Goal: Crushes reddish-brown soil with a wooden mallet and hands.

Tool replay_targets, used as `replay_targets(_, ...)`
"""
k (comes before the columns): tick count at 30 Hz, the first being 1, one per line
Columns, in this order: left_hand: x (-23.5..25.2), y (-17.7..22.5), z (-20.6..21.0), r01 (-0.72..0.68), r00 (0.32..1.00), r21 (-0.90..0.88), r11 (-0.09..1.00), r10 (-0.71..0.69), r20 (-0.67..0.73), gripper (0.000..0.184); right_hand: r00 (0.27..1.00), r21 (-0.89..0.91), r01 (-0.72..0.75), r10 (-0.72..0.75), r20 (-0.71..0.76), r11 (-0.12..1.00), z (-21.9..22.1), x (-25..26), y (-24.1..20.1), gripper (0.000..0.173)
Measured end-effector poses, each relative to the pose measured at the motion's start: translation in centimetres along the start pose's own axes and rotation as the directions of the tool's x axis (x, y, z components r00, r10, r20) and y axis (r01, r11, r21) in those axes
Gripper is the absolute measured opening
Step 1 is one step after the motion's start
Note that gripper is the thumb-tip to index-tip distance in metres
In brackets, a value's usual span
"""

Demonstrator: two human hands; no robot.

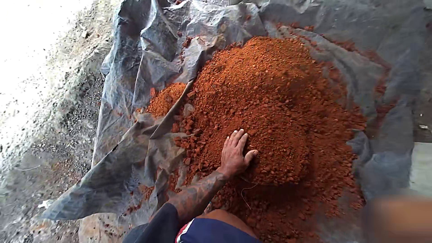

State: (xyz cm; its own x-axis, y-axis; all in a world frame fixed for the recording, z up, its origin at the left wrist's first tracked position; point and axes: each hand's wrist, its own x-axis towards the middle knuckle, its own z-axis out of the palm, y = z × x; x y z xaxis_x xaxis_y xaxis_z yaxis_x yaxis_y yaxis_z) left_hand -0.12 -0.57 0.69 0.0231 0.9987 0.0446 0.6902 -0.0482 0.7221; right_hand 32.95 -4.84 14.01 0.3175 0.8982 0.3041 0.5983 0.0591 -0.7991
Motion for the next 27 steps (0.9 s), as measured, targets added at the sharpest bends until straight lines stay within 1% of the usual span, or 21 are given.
replay_targets(1, -0.1, 0.0, 0.1, 0.001, 1.0, -0.003, 1.0, -0.001, 0.011, 0.067, 0.989, -0.216, -0.1, 0.121, 0.089, 0.971, 1.6, -4.3, 4.2, 0.062)
replay_targets(2, -0.2, 0.1, 0.0, 0.004, 0.999, -0.007, 1.0, -0.003, 0.032, 0.067, 0.933, -0.383, -0.222, 0.309, 0.184, 0.897, 2.7, -7.7, 7.5, 0.062)
replay_targets(3, -0.2, 0.3, -0.2, 0.008, 0.998, -0.024, 1.0, -0.007, 0.064, 0.068, 0.809, -0.515, -0.325, 0.515, 0.284, 0.793, 3.4, -9.3, 9.5, 0.063)
replay_targets(4, -0.1, 0.3, -0.8, 0.01, 0.994, -0.053, 0.999, -0.005, 0.109, 0.068, 0.67, -0.603, -0.381, 0.659, 0.341, 0.7, 3.9, -9.6, 10.2, 0.064)
replay_targets(5, 0.2, 0.1, -2.0, 0.005, 0.989, -0.098, 0.995, 0.009, 0.148, 0.065, 0.582, -0.637, -0.415, 0.728, 0.362, 0.649, 4.0, -8.9, 10.1, 0.064)
replay_targets(6, 0.5, -0.2, -3.3, -0.003, 0.987, -0.151, 0.989, 0.028, 0.16, 0.059, 0.536, -0.643, -0.439, 0.757, 0.373, 0.628, 3.4, -8.2, 9.7, 0.064)
replay_targets(7, 0.6, -0.9, -4.6, -0.02, 0.989, -0.17, 0.985, 0.045, 0.144, 0.053, 0.515, -0.633, -0.465, 0.77, 0.375, 0.619, 2.4, -8.1, 9.4, 0.063)
replay_targets(8, 1.1, -2.4, -6.0, -0.039, 0.993, -0.124, 0.991, 0.053, 0.106, 0.049, 0.521, -0.61, -0.484, 0.767, 0.375, 0.627, 1.6, -8.2, 9.4, 0.062)
replay_targets(9, 2.2, -4.5, -7.5, -0.042, 0.997, -0.026, 0.999, 0.043, 0.061, 0.047, 0.535, -0.59, -0.494, 0.758, 0.373, 0.639, 1.2, -8.3, 9.7, 0.061)
replay_targets(10, 3.5, -7.2, -9.1, -0.014, 1.0, 0.096, 0.995, 0.013, 0.009, 0.048, 0.546, -0.585, -0.49, 0.751, 0.372, 0.646, 1.0, -8.5, 10.3, 0.061)
replay_targets(12, 6.0, -13.4, -12.5, 0.129, 0.991, 0.353, 0.927, -0.109, -0.077, 0.055, 0.565, -0.581, -0.485, 0.741, 0.363, 0.654, 1.2, -9.0, 11.3, 0.061)
replay_targets(13, 6.6, -16.4, -13.9, 0.196, 0.981, 0.431, 0.881, -0.179, -0.079, 0.059, 0.577, -0.571, -0.491, 0.737, 0.353, 0.657, 1.5, -9.5, 11.4, 0.061)
replay_targets(14, 6.6, -18.9, -14.9, 0.218, 0.975, 0.474, 0.853, -0.213, -0.064, 0.062, 0.584, -0.559, -0.506, 0.738, 0.338, 0.657, 2.1, -10.0, 11.2, 0.061)
replay_targets(15, 6.1, -20.5, -15.3, 0.192, 0.979, 0.495, 0.847, -0.201, -0.037, 0.065, 0.583, -0.541, -0.533, 0.746, 0.322, 0.65, 2.8, -10.3, 10.7, 0.061)
replay_targets(16, 5.1, -21.1, -15.1, 0.158, 0.985, 0.484, 0.861, -0.169, -0.021, 0.067, 0.581, -0.521, -0.561, 0.755, 0.304, 0.643, 3.5, -10.5, 10.0, 0.061)
replay_targets(19, 0.7, -19.5, -12.6, 0.1, 0.995, 0.408, 0.908, -0.096, -0.031, 0.063, 0.571, -0.472, -0.625, 0.776, 0.267, 0.622, 4.9, -11.2, 8.9, 0.058)
replay_targets(21, -2.0, -17.7, -10.6, 0.054, 0.997, 0.375, 0.926, -0.072, 0.034, 0.065, 0.585, -0.439, -0.641, 0.771, 0.253, 0.63, 5.4, -11.4, 9.2, 0.057)
replay_targets(22, -3.4, -16.4, -9.7, 0.053, 0.993, 0.346, 0.937, -0.087, 0.085, 0.064, 0.588, -0.43, -0.645, 0.77, 0.249, 0.632, 5.5, -11.6, 9.4, 0.056)
replay_targets(23, -4.7, -15.1, -8.8, 0.066, 0.989, 0.317, 0.946, -0.105, 0.108, 0.063, 0.59, -0.426, -0.648, 0.77, 0.243, 0.631, 5.6, -11.8, 9.4, 0.055)
replay_targets(25, -7.0, -12.9, -7.4, 0.084, 0.989, 0.23, 0.97, -0.109, 0.098, 0.06, 0.585, -0.425, -0.655, 0.775, 0.237, 0.624, 5.6, -11.7, 9.4, 0.055)
replay_targets(27, -8.8, -11.7, -6.7, 0.084, 0.99, 0.095, 0.992, -0.094, 0.104, 0.064, 0.583, -0.427, -0.657, 0.777, 0.235, 0.622, 5.6, -11.7, 9.4, 0.055)
